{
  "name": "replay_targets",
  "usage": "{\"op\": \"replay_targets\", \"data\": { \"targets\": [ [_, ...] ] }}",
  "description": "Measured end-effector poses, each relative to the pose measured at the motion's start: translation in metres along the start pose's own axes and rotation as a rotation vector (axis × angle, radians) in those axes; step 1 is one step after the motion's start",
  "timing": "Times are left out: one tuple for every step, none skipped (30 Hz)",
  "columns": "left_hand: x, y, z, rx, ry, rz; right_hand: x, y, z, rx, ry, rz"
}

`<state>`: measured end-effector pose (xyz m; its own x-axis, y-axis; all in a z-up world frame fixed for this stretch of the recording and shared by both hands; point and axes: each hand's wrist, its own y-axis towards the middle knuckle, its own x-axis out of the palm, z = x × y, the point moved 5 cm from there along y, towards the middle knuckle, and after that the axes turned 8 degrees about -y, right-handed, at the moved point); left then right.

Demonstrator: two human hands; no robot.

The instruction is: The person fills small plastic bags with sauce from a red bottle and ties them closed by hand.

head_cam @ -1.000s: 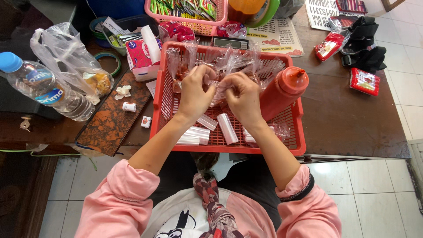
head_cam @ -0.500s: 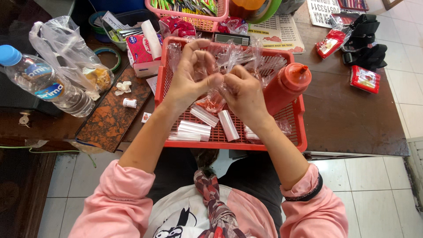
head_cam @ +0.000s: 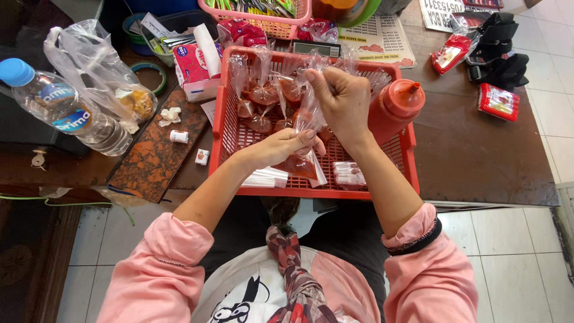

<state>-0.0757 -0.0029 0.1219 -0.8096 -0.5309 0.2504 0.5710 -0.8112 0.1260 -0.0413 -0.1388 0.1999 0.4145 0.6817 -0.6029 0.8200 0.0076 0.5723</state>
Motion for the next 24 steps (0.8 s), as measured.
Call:
{"op": "replay_targets", "data": {
  "targets": [
    [0.000, 0.000, -0.004, 0.000, 0.000, 0.001, -0.001, 0.000, 0.000, 0.000, 0.000, -0.001],
    [-0.001, 0.000, -0.009, -0.001, 0.005, 0.015, -0.002, -0.001, 0.001, 0.012, -0.003, 0.019],
    [-0.003, 0.000, -0.013, -0.002, 0.012, 0.028, -0.004, -0.001, 0.002, 0.023, -0.005, 0.039],
    [0.005, -0.006, 0.005, -0.003, 0.013, 0.029, -0.005, 0.000, 0.000, 0.023, -0.004, 0.040],
    [0.014, -0.011, 0.022, -0.003, 0.059, 0.034, -0.006, -0.001, -0.001, 0.031, 0.003, 0.042],
    [0.022, -0.017, 0.039, -0.004, 0.106, 0.040, -0.008, -0.002, -0.002, 0.040, 0.010, 0.043],
    [0.016, -0.012, 0.026, -0.004, 0.106, 0.038, -0.008, -0.002, 0.001, 0.040, 0.009, 0.044],
    [0.009, -0.008, 0.013, 0.006, 0.146, 0.051, -0.007, -0.002, 0.003, 0.040, 0.015, 0.030],
    [0.002, -0.004, 0.001, 0.017, 0.187, 0.064, -0.006, -0.001, 0.005, 0.038, 0.019, 0.017],
    [-0.006, 0.001, -0.009, 0.018, 0.188, 0.062, -0.005, -0.003, 0.008, 0.038, 0.018, 0.019],
    [-0.013, 0.006, -0.017, 0.045, 0.230, 0.077, -0.001, -0.005, 0.011, 0.050, 0.055, -0.040],
    [-0.021, 0.011, -0.025, 0.073, 0.272, 0.092, 0.003, -0.007, 0.015, 0.062, 0.093, -0.100],
    [-0.027, 0.013, -0.033, 0.074, 0.272, 0.089, -0.002, -0.009, -0.001, 0.063, 0.090, -0.098],
    [-0.037, 0.014, -0.040, 0.098, 0.411, 0.166, -0.004, -0.012, -0.013, 0.134, 0.168, -0.143],
    [-0.046, 0.014, -0.046, 0.122, 0.552, 0.243, -0.005, -0.016, -0.025, 0.204, 0.248, -0.188],
    [-0.038, 0.013, -0.034, 0.123, 0.552, 0.242, -0.003, -0.020, -0.017, 0.203, 0.247, -0.186],
    [-0.037, 0.009, -0.021, 0.119, 0.447, 0.396, 0.004, -0.028, -0.004, 0.352, 0.371, -0.252],
    [-0.036, 0.003, -0.010, 0.115, 0.339, 0.548, 0.012, -0.038, 0.009, 0.500, 0.495, -0.317],
    [-0.038, 0.008, -0.011, 0.114, 0.338, 0.550, 0.012, -0.039, 0.008, 0.500, 0.496, -0.320],
    [-0.043, 0.012, -0.015, 0.022, 0.394, 0.611, 0.013, -0.040, 0.005, 0.446, 0.473, -0.382],
    [-0.049, 0.015, -0.018, -0.070, 0.450, 0.673, 0.015, -0.041, 0.001, 0.389, 0.451, -0.442],
    [-0.052, 0.014, -0.020, -0.070, 0.451, 0.677, 0.015, -0.044, 0.002, 0.386, 0.453, -0.445],
    [-0.053, 0.016, -0.019, -0.015, 0.458, 0.637, 0.012, -0.047, 0.004, 0.387, 0.434, -0.408],
    [-0.053, 0.018, -0.019, 0.039, 0.465, 0.598, 0.009, -0.050, 0.007, 0.387, 0.415, -0.372]
  ]
}}
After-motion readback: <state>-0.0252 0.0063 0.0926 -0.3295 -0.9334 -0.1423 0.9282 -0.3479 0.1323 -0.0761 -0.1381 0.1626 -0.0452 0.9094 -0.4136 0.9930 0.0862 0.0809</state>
